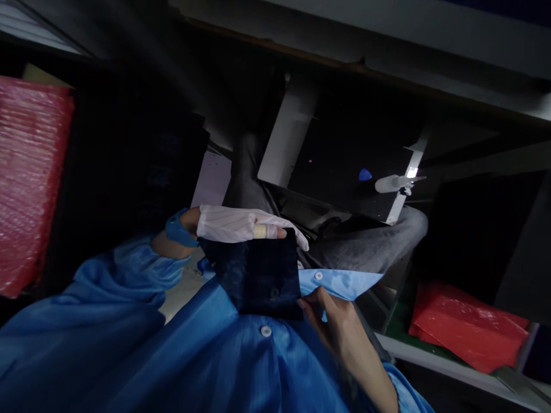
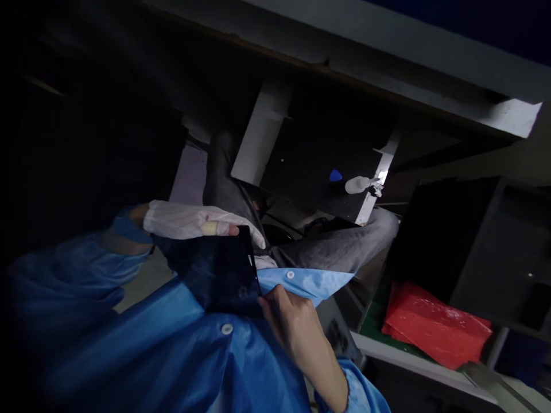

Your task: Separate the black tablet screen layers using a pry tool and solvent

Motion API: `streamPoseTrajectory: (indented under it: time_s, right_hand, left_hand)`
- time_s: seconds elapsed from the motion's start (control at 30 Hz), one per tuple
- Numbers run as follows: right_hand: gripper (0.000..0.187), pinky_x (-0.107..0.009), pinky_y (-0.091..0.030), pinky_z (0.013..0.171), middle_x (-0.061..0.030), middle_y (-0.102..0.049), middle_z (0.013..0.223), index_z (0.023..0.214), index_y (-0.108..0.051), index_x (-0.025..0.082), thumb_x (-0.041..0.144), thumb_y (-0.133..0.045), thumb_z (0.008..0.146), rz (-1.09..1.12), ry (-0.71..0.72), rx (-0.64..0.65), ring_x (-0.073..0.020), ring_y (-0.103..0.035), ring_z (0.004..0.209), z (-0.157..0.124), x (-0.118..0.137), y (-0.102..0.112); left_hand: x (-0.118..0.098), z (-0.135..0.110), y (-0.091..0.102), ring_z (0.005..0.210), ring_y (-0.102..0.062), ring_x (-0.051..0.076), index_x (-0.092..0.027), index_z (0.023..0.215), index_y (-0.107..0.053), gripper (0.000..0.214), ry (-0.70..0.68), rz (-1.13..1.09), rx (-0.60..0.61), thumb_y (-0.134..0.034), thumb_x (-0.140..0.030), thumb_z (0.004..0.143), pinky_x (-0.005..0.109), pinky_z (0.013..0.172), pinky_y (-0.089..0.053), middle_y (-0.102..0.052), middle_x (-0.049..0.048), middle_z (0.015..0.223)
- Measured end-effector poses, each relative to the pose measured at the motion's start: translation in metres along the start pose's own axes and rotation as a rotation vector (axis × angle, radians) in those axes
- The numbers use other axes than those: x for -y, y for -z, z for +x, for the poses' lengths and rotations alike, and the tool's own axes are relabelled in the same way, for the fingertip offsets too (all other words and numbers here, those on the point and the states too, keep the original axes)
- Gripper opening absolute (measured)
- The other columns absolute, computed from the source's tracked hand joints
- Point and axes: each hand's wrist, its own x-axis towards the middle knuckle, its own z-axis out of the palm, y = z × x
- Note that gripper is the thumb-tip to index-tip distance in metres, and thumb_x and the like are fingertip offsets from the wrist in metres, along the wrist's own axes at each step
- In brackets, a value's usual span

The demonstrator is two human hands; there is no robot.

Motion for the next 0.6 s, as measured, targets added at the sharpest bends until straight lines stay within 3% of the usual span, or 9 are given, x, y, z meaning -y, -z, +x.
streamPoseTrajectory:
  time_s: [0.17, 0.33, 0.47, 0.6]
  right_hand:
    - [0.024, -0.027, -0.049, 0.064, 0.0014, -0.073, 0.083, 0.105, -0.054, 0.026, 0.033, -0.044, 0.125, -0.115, 0.003, 0.044, -0.0172, -0.074, 0.066, -0.006, -0.003, -0.002]
    - [0.023, -0.028, -0.046, 0.063, 0.0023, -0.072, 0.083, 0.105, -0.053, 0.026, 0.030, -0.044, 0.126, -0.119, -0.012, 0.073, -0.0164, -0.072, 0.065, -0.007, -0.002, -0.003]
    - [0.024, -0.028, -0.043, 0.060, 0.0034, -0.070, 0.080, 0.103, -0.051, 0.026, 0.027, -0.042, 0.126, -0.134, -0.017, 0.087, -0.0158, -0.070, 0.061, -0.009, 0.000, -0.005]
    - [0.027, -0.029, -0.040, 0.056, 0.0043, -0.069, 0.075, 0.101, -0.052, 0.026, 0.028, -0.041, 0.126, -0.145, -0.022, 0.090, -0.0153, -0.066, 0.056, -0.012, 0.000, -0.007]
  left_hand:
    - [-0.003, 0.000, 0.000, 0.145, -0.068, 0.023, -0.021, 0.144, -0.077, 0.052, -0.028, -0.014, 0.042, -0.042, -0.050, 0.119, 0.033, 0.132, -0.047, -0.076, 0.0058, 0.150]
    - [0.000, -0.001, -0.002, 0.139, -0.073, 0.024, -0.023, 0.153, -0.072, 0.046, -0.037, -0.228, 0.095, -0.047, -0.039, 0.118, 0.031, 0.124, -0.057, -0.077, 0.0061, 0.150]
    - [0.005, -0.003, -0.002, 0.135, -0.076, 0.022, -0.026, 0.142, -0.077, 0.042, 0.028, -0.268, 0.052, -0.051, -0.047, 0.118, 0.026, 0.120, -0.061, -0.080, 0.0033, 0.145]
    - [0.011, -0.002, -0.001, 0.133, -0.078, 0.030, -0.024, 0.140, -0.081, 0.047, -0.022, -0.326, 0.047, -0.061, -0.056, 0.112, 0.036, 0.118, -0.066, -0.082, 0.0077, 0.141]
